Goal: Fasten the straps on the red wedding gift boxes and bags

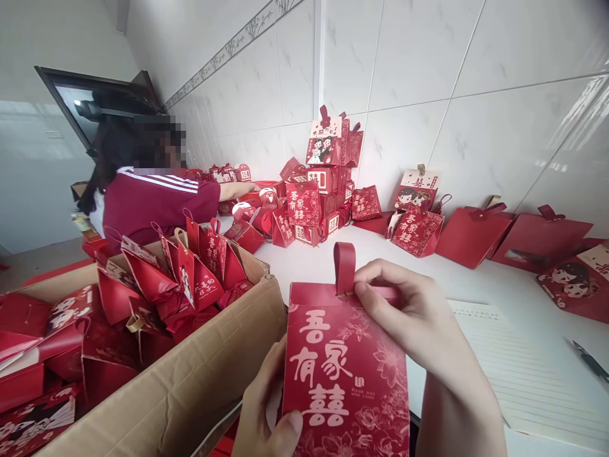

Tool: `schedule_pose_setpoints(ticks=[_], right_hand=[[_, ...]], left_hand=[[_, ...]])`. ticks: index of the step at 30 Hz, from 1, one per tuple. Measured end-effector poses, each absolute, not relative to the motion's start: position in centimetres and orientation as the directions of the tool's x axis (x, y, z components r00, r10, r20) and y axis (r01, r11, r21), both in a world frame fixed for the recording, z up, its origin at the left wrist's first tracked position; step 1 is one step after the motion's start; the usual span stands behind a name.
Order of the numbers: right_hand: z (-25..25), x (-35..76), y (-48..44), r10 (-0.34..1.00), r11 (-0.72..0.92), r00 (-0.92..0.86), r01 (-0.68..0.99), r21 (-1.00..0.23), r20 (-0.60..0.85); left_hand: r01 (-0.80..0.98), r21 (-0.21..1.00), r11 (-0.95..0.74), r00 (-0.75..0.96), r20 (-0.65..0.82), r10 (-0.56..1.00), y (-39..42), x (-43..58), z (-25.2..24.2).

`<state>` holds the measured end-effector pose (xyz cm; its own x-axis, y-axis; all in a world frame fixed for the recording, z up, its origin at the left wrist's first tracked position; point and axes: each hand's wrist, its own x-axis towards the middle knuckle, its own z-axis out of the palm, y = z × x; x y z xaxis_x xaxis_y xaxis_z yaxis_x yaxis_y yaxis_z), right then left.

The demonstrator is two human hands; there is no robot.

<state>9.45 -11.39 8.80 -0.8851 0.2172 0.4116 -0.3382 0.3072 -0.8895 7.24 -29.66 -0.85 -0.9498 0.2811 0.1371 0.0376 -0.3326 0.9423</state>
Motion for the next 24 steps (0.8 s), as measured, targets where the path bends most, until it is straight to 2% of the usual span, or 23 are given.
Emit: schedule_pose_setpoints(ticks=[10, 20, 24], right_hand=[[8.69, 9.01, -11.62, 0.215, 0.352, -0.87, -0.354, -0.866, 0.443], [8.74, 9.11, -11.48, 0.213, 0.331, -0.888, -0.327, -0.885, 0.408], [8.6, 9.13, -11.25, 0.205, 0.315, -0.873, -0.37, -0.874, 0.443]], left_hand=[[0.009, 0.928, -0.372, -0.95, 0.123, 0.286, -29.51, 7.09, -0.55], [0.032, 0.935, -0.352, -0.949, 0.139, 0.283, -29.51, 6.97, -0.49], [0.04, 0.941, -0.337, -0.942, 0.148, 0.302, -29.62, 6.78, -0.66]])
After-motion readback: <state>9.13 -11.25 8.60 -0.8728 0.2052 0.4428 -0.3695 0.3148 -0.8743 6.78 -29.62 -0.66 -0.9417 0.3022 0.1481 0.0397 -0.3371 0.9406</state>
